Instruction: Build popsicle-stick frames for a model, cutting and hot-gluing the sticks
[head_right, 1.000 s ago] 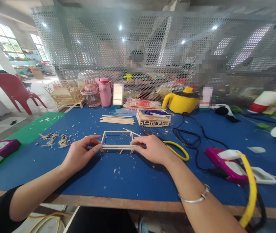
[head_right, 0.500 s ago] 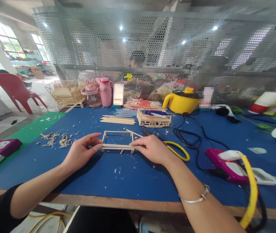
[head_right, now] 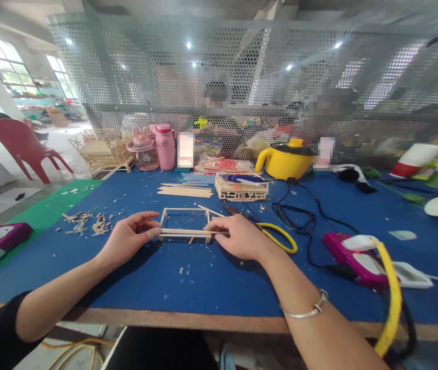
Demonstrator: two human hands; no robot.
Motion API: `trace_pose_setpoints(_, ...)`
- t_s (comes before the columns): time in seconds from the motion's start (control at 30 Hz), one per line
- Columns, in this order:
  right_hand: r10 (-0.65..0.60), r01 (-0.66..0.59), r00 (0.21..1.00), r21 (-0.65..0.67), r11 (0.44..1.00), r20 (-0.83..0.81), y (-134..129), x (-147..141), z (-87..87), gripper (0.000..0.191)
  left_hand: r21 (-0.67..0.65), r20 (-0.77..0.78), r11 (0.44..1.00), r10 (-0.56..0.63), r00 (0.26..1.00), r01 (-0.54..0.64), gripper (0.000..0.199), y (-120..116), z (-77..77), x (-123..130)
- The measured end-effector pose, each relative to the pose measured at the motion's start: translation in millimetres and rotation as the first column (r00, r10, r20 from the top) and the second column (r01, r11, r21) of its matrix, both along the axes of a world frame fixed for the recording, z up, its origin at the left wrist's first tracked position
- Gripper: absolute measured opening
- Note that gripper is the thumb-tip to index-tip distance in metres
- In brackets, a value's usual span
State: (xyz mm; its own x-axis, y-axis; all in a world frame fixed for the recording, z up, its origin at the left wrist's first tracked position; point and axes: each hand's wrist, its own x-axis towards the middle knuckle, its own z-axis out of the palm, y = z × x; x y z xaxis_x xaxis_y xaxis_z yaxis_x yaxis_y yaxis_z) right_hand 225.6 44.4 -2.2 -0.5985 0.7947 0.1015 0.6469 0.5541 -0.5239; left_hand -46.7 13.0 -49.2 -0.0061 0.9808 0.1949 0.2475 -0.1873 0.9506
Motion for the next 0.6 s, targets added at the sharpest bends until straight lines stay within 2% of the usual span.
trace_pose_setpoints(0.13, -0.019, 0.018, 1.000, 0.019, 1.000, 0.005, -2.4, -0.8, 1.3, 0.035, -0.006, 0.029, 1.000, 0.001, 1.000, -0.001, 0.042, -0.6, -0.5, 0.3)
trace_pose_setpoints(0.3, -0.002, 0.001, 0.999, 0.019, 1.000, 0.040, -3.5, -3.5, 2.1, 0.029, -0.002, 0.070, 1.000, -0.001, 0.998, 0.001, 0.042, -1.9, -0.2, 0.4)
trace_pose_setpoints(0.5, 0.015, -0.017, 0.999, 0.051, 0.999, 0.032, 0.3, -3.9, -2.4, 0.027, -0.034, 0.123, 0.999, -0.004, 0.992, 0.009, 0.053, -3.6, 1.3, -0.3)
trace_pose_setpoints(0.6, 0.016, -0.017, 1.000, 0.054, 0.998, 0.026, 1.3, -4.0, -3.5, 0.028, -0.037, 0.118, 0.999, 0.013, 0.993, -0.009, 0.050, -4.1, 1.8, -1.2)
